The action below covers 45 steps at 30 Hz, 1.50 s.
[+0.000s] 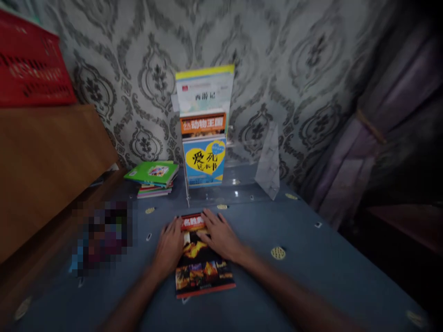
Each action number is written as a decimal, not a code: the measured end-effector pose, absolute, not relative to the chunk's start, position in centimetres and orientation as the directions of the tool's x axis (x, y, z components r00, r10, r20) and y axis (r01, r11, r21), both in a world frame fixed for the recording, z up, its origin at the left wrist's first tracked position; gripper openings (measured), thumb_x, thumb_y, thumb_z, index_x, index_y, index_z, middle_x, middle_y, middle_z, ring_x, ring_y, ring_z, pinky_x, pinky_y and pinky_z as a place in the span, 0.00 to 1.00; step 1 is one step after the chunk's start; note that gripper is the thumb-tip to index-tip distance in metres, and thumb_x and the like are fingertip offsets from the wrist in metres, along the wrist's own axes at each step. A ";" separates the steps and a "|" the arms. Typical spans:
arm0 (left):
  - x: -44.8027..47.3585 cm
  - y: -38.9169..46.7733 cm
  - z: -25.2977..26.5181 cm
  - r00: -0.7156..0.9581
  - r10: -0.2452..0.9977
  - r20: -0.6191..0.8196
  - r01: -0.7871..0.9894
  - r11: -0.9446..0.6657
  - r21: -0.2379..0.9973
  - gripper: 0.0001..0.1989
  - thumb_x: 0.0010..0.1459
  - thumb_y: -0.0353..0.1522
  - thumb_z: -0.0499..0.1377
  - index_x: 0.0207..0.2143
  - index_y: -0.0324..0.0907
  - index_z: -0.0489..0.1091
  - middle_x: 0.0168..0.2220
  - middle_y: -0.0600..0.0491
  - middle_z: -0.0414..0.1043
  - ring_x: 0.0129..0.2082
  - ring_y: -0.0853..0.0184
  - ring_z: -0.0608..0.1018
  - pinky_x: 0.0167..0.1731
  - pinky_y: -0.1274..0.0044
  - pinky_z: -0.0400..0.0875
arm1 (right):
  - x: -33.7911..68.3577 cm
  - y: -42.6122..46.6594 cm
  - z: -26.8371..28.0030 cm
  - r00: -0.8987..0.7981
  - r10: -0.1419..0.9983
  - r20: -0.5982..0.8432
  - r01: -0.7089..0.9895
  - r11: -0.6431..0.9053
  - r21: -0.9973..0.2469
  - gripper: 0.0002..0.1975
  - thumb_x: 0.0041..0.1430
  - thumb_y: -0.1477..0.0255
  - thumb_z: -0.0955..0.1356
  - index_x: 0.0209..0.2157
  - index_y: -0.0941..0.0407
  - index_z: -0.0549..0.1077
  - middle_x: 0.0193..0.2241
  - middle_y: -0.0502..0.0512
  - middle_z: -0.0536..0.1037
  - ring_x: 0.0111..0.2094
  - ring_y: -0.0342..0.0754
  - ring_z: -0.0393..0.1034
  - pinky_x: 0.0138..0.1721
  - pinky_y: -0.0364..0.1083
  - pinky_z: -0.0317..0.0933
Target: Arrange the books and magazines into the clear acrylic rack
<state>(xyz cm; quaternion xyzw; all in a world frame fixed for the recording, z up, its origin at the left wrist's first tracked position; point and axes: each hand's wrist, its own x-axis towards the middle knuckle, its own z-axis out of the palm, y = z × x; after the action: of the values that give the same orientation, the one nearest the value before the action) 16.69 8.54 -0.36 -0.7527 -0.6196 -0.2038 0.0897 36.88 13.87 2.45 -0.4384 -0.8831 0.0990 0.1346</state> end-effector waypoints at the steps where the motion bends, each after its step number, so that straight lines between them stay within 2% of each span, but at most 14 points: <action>1: 16.8 8.7 -0.7 0.145 0.890 0.433 0.972 -0.210 0.107 0.20 0.65 0.24 0.45 0.58 0.37 0.63 0.56 0.40 0.74 0.59 0.57 0.74 0.54 0.60 0.71 | 36.9 13.8 2.4 -0.566 0.809 0.155 0.755 0.585 -0.296 0.30 0.67 0.61 0.63 0.65 0.62 0.63 0.67 0.68 0.60 0.69 0.58 0.52 0.68 0.60 0.47; 4: 17.0 9.3 -2.2 0.186 0.871 0.454 0.976 -0.217 0.017 0.20 0.65 0.26 0.47 0.56 0.39 0.67 0.59 0.40 0.71 0.60 0.55 0.73 0.54 0.58 0.72 | 36.9 13.7 2.3 -0.564 0.809 0.169 0.755 0.587 -0.291 0.29 0.67 0.61 0.63 0.65 0.59 0.62 0.67 0.66 0.60 0.68 0.58 0.54 0.67 0.62 0.49; 8: 17.6 10.0 -4.6 0.277 0.826 0.491 0.960 -0.255 -0.113 0.22 0.62 0.29 0.53 0.58 0.41 0.68 0.60 0.40 0.70 0.60 0.53 0.73 0.54 0.57 0.73 | 37.1 13.8 2.2 -0.562 0.806 0.183 0.754 0.591 -0.287 0.29 0.67 0.63 0.62 0.66 0.59 0.62 0.67 0.64 0.60 0.68 0.57 0.54 0.67 0.62 0.49; 11: 18.1 9.8 -6.0 0.433 0.742 0.511 0.899 -0.394 -0.190 0.26 0.61 0.36 0.57 0.61 0.41 0.64 0.60 0.41 0.70 0.59 0.53 0.74 0.53 0.60 0.75 | 37.2 13.8 2.1 -0.564 0.808 0.171 0.760 0.589 -0.273 0.28 0.67 0.66 0.60 0.66 0.60 0.62 0.67 0.64 0.59 0.68 0.57 0.54 0.67 0.63 0.49; 14: 18.8 8.7 -6.1 0.572 0.647 0.504 0.808 -0.549 -0.214 0.33 0.61 0.44 0.59 0.64 0.39 0.60 0.60 0.39 0.69 0.59 0.53 0.74 0.51 0.63 0.77 | 37.1 13.9 1.9 -0.565 0.799 0.206 0.753 0.601 -0.267 0.26 0.68 0.68 0.59 0.65 0.59 0.63 0.66 0.64 0.61 0.67 0.57 0.55 0.66 0.62 0.51; 16: 19.5 7.7 -5.4 0.564 0.651 0.508 0.808 -0.562 -0.178 0.35 0.61 0.47 0.58 0.65 0.39 0.59 0.62 0.38 0.67 0.60 0.53 0.73 0.52 0.63 0.76 | 37.1 13.9 1.7 -0.561 0.796 0.226 0.751 0.605 -0.265 0.25 0.69 0.68 0.58 0.65 0.59 0.64 0.66 0.63 0.61 0.67 0.55 0.55 0.66 0.61 0.51; 19: 20.4 6.1 -3.9 0.483 0.723 0.494 0.852 -0.517 -0.075 0.33 0.62 0.46 0.57 0.65 0.40 0.58 0.65 0.37 0.63 0.64 0.52 0.68 0.57 0.58 0.72 | 36.9 13.8 1.7 -0.548 0.803 0.232 0.760 0.594 -0.262 0.25 0.70 0.68 0.57 0.65 0.59 0.63 0.67 0.63 0.61 0.68 0.54 0.54 0.67 0.60 0.49; 26: 21.0 4.9 -1.3 0.392 0.848 0.357 0.878 -0.461 0.131 0.31 0.64 0.43 0.56 0.64 0.38 0.57 0.66 0.36 0.61 0.67 0.54 0.63 0.62 0.53 0.63 | 37.3 12.1 1.1 -0.540 0.807 0.240 0.779 0.587 -0.222 0.24 0.69 0.71 0.58 0.64 0.60 0.64 0.65 0.65 0.64 0.67 0.56 0.56 0.65 0.61 0.53; 30: 21.2 4.4 -0.1 0.345 0.879 0.329 0.883 -0.423 0.204 0.23 0.67 0.36 0.51 0.62 0.38 0.59 0.65 0.38 0.63 0.67 0.58 0.64 0.64 0.56 0.61 | 38.3 10.0 0.1 -0.563 0.781 0.271 0.763 0.617 -0.194 0.25 0.69 0.70 0.58 0.65 0.58 0.63 0.65 0.64 0.64 0.67 0.57 0.56 0.65 0.61 0.53; 37: 20.1 5.0 -0.4 0.288 0.880 0.376 0.879 -0.399 0.260 0.20 0.68 0.34 0.50 0.60 0.41 0.61 0.64 0.42 0.65 0.66 0.60 0.66 0.63 0.58 0.63 | 39.3 7.5 -0.1 -0.626 0.752 0.205 0.730 0.658 -0.185 0.28 0.67 0.66 0.62 0.66 0.58 0.62 0.67 0.65 0.60 0.68 0.61 0.52 0.65 0.65 0.51; 41: 18.0 7.6 -0.5 0.209 0.912 0.352 0.915 -0.309 0.258 0.20 0.68 0.34 0.50 0.60 0.38 0.62 0.64 0.41 0.65 0.65 0.58 0.66 0.63 0.57 0.63 | 39.3 7.4 0.5 -0.635 0.755 0.165 0.728 0.656 -0.199 0.29 0.66 0.65 0.64 0.66 0.58 0.62 0.67 0.67 0.59 0.69 0.62 0.50 0.66 0.66 0.50; 45: 16.5 9.6 -0.1 0.111 0.928 0.356 0.955 -0.199 0.220 0.20 0.67 0.33 0.49 0.58 0.38 0.65 0.62 0.40 0.67 0.64 0.56 0.68 0.61 0.58 0.65 | 39.9 7.7 -0.4 -0.634 0.744 0.211 0.713 0.668 -0.213 0.30 0.65 0.62 0.64 0.67 0.54 0.61 0.67 0.64 0.59 0.68 0.63 0.52 0.65 0.65 0.51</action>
<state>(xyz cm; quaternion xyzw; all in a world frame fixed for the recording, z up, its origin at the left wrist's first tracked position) 16.47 9.58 -0.13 -0.7445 -0.6322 -0.2120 0.0321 39.85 7.69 -0.42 -0.4036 -0.9023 0.0548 0.1415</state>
